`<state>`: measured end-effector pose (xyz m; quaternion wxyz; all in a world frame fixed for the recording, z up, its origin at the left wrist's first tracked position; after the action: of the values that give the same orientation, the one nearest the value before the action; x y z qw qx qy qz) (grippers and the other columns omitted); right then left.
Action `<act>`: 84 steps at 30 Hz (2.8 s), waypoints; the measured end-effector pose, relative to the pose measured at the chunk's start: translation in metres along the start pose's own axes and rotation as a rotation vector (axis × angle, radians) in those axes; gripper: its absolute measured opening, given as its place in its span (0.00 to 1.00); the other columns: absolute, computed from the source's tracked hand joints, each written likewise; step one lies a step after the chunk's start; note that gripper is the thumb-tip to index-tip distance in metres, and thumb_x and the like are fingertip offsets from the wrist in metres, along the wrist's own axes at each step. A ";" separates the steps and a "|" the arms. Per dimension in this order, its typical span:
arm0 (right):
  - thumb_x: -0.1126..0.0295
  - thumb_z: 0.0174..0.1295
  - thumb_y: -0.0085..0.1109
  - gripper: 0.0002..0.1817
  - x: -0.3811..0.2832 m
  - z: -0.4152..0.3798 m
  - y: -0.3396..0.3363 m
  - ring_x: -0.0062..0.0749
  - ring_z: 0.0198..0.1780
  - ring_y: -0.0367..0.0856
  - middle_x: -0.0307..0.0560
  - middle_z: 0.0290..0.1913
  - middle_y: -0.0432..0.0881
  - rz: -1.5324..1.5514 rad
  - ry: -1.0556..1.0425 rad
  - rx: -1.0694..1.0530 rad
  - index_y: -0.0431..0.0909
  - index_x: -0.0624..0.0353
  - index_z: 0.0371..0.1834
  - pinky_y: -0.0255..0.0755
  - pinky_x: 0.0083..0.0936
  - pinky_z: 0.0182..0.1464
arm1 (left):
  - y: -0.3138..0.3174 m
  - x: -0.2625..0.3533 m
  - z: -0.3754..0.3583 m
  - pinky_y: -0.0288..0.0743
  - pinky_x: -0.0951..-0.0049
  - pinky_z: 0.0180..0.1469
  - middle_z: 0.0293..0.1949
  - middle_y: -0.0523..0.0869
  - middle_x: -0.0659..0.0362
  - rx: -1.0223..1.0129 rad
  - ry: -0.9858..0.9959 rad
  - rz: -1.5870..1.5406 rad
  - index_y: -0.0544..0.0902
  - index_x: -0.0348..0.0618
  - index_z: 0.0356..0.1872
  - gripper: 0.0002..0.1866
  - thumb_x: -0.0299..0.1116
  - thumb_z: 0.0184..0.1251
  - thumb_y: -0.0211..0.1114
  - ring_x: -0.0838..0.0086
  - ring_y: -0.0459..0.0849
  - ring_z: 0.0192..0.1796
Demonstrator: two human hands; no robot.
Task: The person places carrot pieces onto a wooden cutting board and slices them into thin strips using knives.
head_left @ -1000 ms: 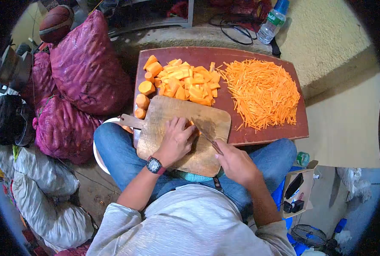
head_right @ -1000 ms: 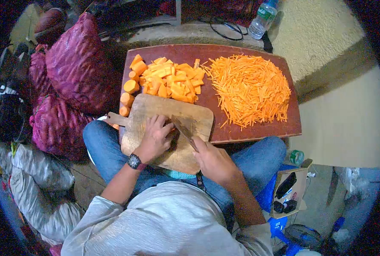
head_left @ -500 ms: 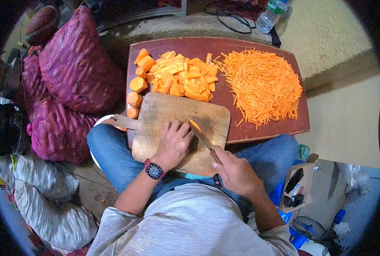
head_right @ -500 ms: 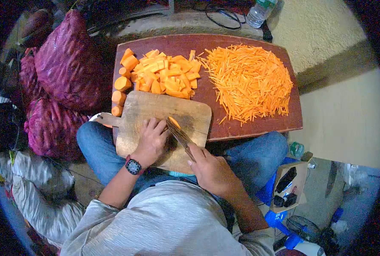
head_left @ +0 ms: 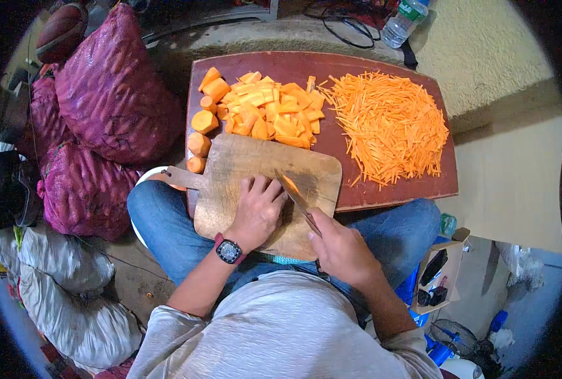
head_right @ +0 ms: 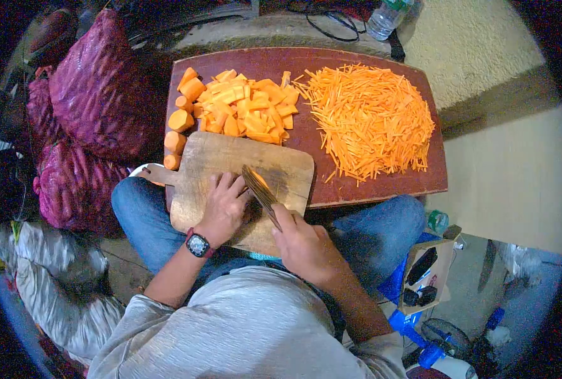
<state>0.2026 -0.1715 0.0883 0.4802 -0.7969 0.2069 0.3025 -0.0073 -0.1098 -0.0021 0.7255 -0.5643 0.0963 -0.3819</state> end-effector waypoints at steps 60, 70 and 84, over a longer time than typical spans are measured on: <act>0.70 0.78 0.60 0.24 -0.019 0.011 0.009 0.76 0.53 0.87 0.76 0.50 0.87 0.083 0.021 -0.050 0.71 0.63 0.74 0.81 0.60 0.50 | -0.007 -0.006 -0.022 0.66 0.53 0.70 0.54 0.86 0.52 0.017 -0.011 -0.088 0.91 0.34 0.55 0.19 0.28 0.65 0.65 0.57 0.80 0.61; 0.71 0.77 0.61 0.22 -0.019 0.012 0.017 0.77 0.54 0.86 0.76 0.52 0.87 0.041 -0.073 0.019 0.71 0.63 0.71 0.80 0.61 0.51 | -0.006 -0.006 -0.024 0.68 0.53 0.70 0.51 0.85 0.51 0.025 -0.017 -0.095 0.90 0.34 0.53 0.19 0.29 0.62 0.66 0.55 0.80 0.60; 0.72 0.77 0.60 0.22 -0.019 0.013 0.025 0.76 0.57 0.85 0.76 0.54 0.86 0.070 -0.046 0.041 0.72 0.64 0.72 0.81 0.60 0.55 | -0.006 -0.006 -0.030 0.70 0.52 0.70 0.51 0.85 0.48 0.014 -0.043 -0.130 0.89 0.30 0.55 0.20 0.27 0.63 0.65 0.52 0.81 0.59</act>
<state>0.1702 -0.1708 0.0807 0.4901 -0.7720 0.2299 0.3331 -0.0308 -0.1287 -0.0092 0.7050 -0.5723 0.0410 -0.4169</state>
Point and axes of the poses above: each hand's wrist, its own z-axis towards the middle knuckle, its own y-axis out of the palm, x = y × z, the point moved 1 cm from there along z, towards the middle knuckle
